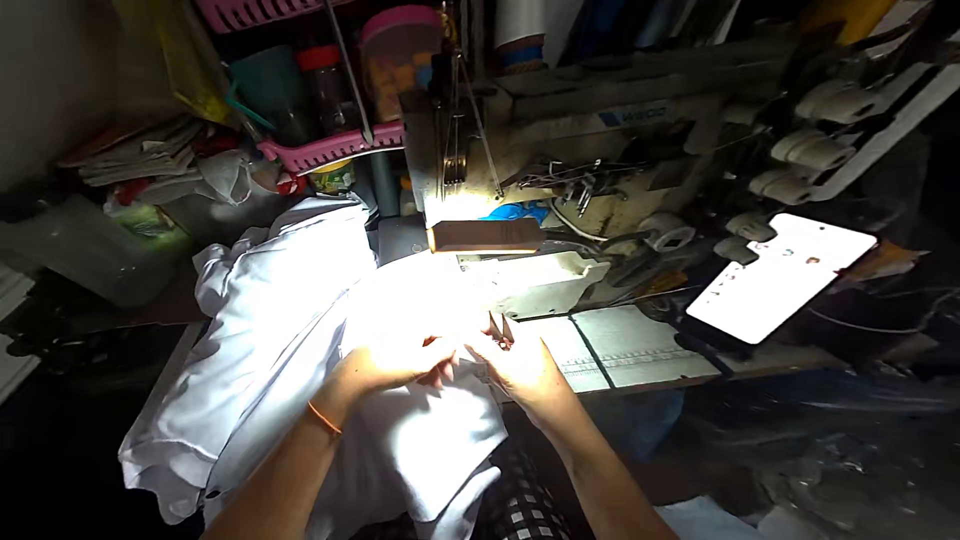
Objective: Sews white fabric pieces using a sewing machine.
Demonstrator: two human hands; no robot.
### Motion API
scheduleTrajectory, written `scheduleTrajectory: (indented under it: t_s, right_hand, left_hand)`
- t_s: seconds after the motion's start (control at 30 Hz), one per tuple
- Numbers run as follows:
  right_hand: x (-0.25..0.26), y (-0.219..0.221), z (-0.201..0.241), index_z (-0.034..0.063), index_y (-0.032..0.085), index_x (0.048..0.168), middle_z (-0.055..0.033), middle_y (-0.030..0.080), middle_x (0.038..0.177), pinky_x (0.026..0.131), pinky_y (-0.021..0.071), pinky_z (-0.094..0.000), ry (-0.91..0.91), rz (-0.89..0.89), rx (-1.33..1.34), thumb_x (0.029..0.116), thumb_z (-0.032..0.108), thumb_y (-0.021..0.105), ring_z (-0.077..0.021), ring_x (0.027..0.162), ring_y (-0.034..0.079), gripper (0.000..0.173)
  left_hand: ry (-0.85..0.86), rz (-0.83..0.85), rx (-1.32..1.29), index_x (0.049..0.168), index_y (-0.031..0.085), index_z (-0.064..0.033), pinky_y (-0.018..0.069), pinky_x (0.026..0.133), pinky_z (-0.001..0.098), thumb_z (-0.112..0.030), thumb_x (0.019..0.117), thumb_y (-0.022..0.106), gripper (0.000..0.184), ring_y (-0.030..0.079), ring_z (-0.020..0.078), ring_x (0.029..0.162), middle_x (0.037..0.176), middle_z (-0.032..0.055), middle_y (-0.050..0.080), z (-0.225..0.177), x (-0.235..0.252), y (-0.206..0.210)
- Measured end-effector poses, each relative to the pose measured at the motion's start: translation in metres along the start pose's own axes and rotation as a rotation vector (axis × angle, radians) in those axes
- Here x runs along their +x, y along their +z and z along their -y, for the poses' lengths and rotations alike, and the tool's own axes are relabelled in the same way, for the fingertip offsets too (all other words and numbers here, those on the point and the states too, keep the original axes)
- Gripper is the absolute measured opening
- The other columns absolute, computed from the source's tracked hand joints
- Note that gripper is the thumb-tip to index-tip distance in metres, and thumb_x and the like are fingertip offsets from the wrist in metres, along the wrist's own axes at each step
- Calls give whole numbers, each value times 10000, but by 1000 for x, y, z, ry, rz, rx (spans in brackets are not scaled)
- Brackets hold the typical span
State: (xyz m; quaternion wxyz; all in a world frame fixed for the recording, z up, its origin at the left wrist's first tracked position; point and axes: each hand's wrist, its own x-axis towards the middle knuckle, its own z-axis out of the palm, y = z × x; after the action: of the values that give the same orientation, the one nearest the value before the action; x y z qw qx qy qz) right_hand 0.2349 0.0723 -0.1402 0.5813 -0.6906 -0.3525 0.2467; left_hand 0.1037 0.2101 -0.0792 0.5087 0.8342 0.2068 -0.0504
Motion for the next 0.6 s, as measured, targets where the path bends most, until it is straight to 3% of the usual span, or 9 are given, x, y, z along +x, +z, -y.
scheduleTrajectory:
  t_s: [0.07, 0.13, 0.17, 0.23, 0.27, 0.33, 0.4, 0.5, 0.6]
  right_hand:
    - [-7, 5, 9, 103, 707, 926, 52, 589, 692, 562, 462, -217, -176, -50, -111, 932, 236, 698, -17, 584, 524, 133]
    - [-10, 12, 18, 131, 720, 955, 74, 617, 735, 575, 469, -165, -337, -22, -104, 949, 228, 688, 15, 625, 546, 102]
    - [-9, 12, 22, 123, 739, 1038, 70, 660, 808, 629, 506, -160, -384, 13, -112, 954, 204, 670, 22, 686, 587, 135]
    - [0, 6, 26, 88, 709, 969, 54, 617, 741, 583, 481, -184, -346, 10, -137, 962, 170, 646, 4, 626, 550, 103]
    - [6, 1, 29, 57, 673, 963, 20, 567, 687, 522, 440, -227, -254, -10, -132, 993, 160, 626, -39, 551, 500, 118]
    - [21, -9, 31, 82, 681, 1114, -13, 608, 727, 450, 442, -246, -168, -41, -122, 1039, 176, 597, -82, 480, 486, 146]
    - [30, -12, 35, 104, 645, 1236, -36, 637, 813, 450, 444, -241, -214, -23, -139, 1050, 143, 565, -89, 495, 492, 207]
    - [41, -2, 42, 71, 629, 1241, -58, 619, 702, 464, 472, -264, -250, 73, -166, 1057, 181, 556, -116, 492, 532, 226]
    - [54, 6, 36, 47, 621, 1123, -20, 575, 613, 408, 390, -182, -204, 239, 37, 1046, 144, 558, -53, 441, 488, 139]
  left_hand:
    - [209, -339, 339, 885, 691, -60, 515, 639, 293, -172, 979, 624, 161, 604, 85, 668, 730, 8, 636, -1, -6, -8]
    - [426, -443, 665, 978, 720, -71, 544, 770, 447, -233, 937, 653, 180, 665, 219, 865, 895, 74, 689, -3, -9, -18]
    - [519, -436, 811, 951, 732, -79, 555, 744, 483, -242, 935, 651, 182, 687, 254, 862, 885, 85, 698, -9, -11, -26]
    - [433, -379, 922, 831, 713, -39, 511, 631, 522, -194, 826, 748, 159, 676, 310, 735, 750, 123, 668, -30, -22, -53]
    - [224, -316, 930, 891, 700, -12, 493, 658, 563, -162, 834, 781, 180, 661, 344, 751, 766, 153, 657, -49, -30, -70]
    - [144, -268, 1013, 928, 674, -106, 469, 601, 513, -196, 903, 689, 95, 619, 260, 688, 727, 68, 614, -63, -31, -106]
    - [311, -236, 980, 901, 683, -111, 475, 663, 402, -216, 929, 666, 110, 594, 173, 763, 821, 27, 594, -66, -32, -121]
    - [484, -146, 871, 856, 711, -80, 461, 787, 287, -179, 915, 666, 124, 572, 113, 905, 970, 30, 606, -75, -26, -114]
    - [435, -69, 846, 803, 672, -102, 434, 679, 211, -148, 968, 631, 176, 545, 28, 771, 887, -16, 601, -85, -23, -111]
